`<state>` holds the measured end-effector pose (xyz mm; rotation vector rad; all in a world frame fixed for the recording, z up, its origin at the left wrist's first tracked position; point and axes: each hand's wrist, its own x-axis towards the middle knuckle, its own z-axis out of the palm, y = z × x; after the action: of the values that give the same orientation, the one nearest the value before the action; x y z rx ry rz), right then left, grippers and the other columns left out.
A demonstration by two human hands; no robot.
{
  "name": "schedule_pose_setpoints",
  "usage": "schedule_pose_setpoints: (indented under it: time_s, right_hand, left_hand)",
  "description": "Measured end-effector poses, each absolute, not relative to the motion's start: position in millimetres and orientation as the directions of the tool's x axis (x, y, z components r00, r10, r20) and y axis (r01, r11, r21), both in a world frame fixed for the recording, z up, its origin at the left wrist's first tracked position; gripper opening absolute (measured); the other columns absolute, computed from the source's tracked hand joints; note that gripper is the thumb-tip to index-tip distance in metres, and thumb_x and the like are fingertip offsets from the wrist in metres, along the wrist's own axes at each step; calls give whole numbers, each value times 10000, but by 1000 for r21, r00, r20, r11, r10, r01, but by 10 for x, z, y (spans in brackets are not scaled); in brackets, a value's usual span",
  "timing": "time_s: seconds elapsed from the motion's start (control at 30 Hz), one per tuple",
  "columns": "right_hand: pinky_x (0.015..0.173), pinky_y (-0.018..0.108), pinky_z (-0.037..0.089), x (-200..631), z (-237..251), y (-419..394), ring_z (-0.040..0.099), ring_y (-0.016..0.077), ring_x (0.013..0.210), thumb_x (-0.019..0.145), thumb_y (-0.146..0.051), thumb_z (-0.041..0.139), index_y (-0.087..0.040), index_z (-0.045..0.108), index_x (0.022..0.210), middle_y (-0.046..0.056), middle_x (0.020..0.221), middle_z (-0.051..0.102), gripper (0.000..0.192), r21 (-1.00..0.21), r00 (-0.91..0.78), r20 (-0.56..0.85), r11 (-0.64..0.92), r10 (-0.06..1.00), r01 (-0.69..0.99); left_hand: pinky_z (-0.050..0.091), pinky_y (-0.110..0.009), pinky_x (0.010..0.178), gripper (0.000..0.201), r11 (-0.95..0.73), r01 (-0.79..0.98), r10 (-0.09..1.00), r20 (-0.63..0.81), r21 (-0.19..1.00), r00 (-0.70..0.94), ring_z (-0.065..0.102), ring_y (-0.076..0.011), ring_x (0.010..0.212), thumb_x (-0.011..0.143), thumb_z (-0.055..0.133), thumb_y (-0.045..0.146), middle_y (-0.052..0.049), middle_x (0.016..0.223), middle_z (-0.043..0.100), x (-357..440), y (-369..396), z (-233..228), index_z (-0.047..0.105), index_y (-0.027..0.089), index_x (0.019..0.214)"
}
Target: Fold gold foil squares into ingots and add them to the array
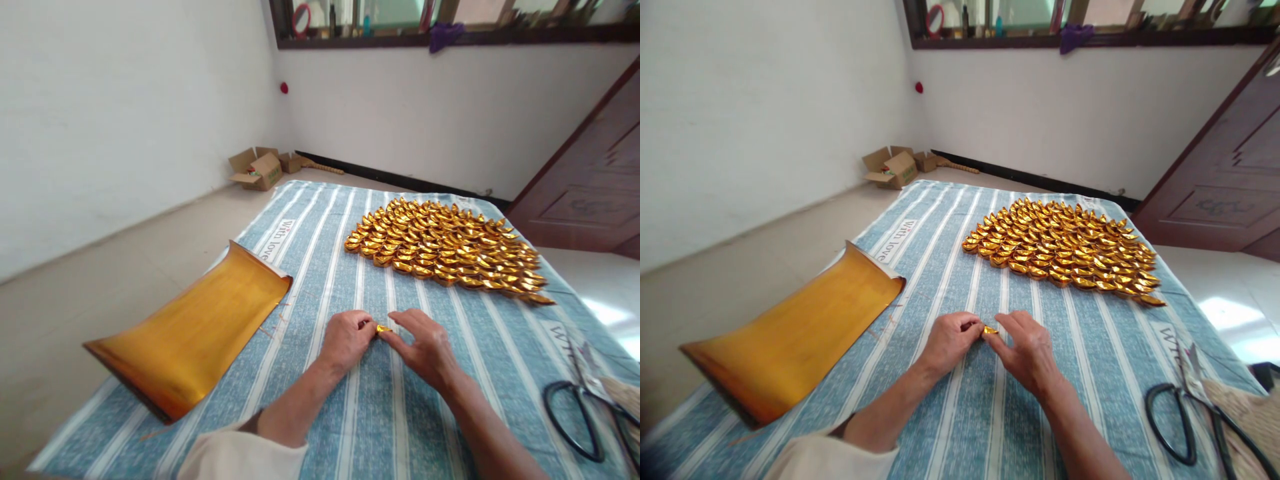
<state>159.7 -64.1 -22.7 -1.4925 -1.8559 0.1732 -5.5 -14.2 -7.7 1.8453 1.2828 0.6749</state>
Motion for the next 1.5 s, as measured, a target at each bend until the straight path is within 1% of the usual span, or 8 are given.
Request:
schedule_pose_setpoints:
  time_s: [0.13, 0.23, 0.37, 0.63, 0.93, 1.1, 1.2, 1.5]
  right_hand:
    - [492, 253, 383, 1513, -241, -644, 506, 129, 454, 825, -487, 577, -180, 708, 906, -31, 491, 540, 344, -685, 222, 253, 12, 942, 728]
    - [447, 234, 332, 1447, -230, -629, 474, 121, 437, 804, -491, 575, -178, 715, 857, -45, 454, 494, 347, -786, 240, 102, -69, 965, 615]
    - [433, 232, 304, 1417, -208, -608, 454, 126, 452, 769, -486, 589, -173, 722, 824, -37, 455, 483, 345, -829, 249, -5, -143, 968, 540]
    - [464, 245, 297, 1374, -150, -626, 448, 128, 449, 768, -391, 559, -199, 726, 729, -26, 460, 508, 258, -810, 241, -9, -148, 970, 567]
    - [552, 257, 375, 1358, -133, -642, 571, 156, 560, 774, -356, 540, -205, 739, 749, 12, 608, 664, 252, -807, 255, -34, -177, 966, 563]
    - [553, 254, 371, 1359, -120, -644, 563, 152, 560, 768, -360, 544, -207, 740, 743, 4, 590, 652, 249, -797, 270, -65, -213, 961, 565]
    - [562, 256, 376, 1357, -121, -644, 573, 156, 574, 768, -364, 543, -208, 740, 750, 6, 605, 660, 253, -801, 270, -70, -216, 960, 558]
    - [567, 258, 386, 1357, -135, -641, 591, 164, 593, 768, -351, 528, -201, 735, 734, 15, 619, 672, 258, -810, 268, -56, -200, 962, 551]
  left_hand:
    - [295, -244, 552, 198, -179, 536, 948, 0, 825, 317, 505, -137, 549, 751, 585, 243, 12, 545, 591, -36, -158, -87, 669, 186, 580]
    - [296, -246, 554, 191, -187, 539, 952, 16, 821, 305, 506, -136, 552, 748, 586, 230, 9, 551, 592, -22, -174, -97, 667, 184, 581]
    - [296, -247, 555, 182, -192, 555, 955, 22, 809, 297, 513, -138, 554, 749, 584, 210, 3, 557, 595, -6, -200, -87, 663, 177, 589]
    - [331, -245, 587, 172, -202, 575, 958, 37, 793, 286, 548, -148, 599, 766, 570, 184, -14, 610, 626, 15, -232, -42, 673, 171, 628]
    - [340, -232, 591, 188, -213, 581, 957, 47, 785, 288, 530, -133, 602, 777, 554, 168, -1, 614, 606, 28, -266, -59, 651, 171, 615]
    - [295, -224, 545, 154, -184, 583, 961, 22, 791, 274, 440, -106, 526, 733, 590, 159, 49, 514, 466, 36, -260, -74, 595, 174, 580]
    - [264, -228, 523, 230, -194, 587, 957, 19, 786, 291, 389, -97, 500, 733, 585, 163, 60, 481, 378, 36, -251, -74, 518, 173, 513]
    - [285, -230, 551, 229, -203, 590, 956, 29, 781, 290, 459, -103, 541, 759, 568, 170, 36, 523, 508, 46, -259, -89, 578, 167, 530]
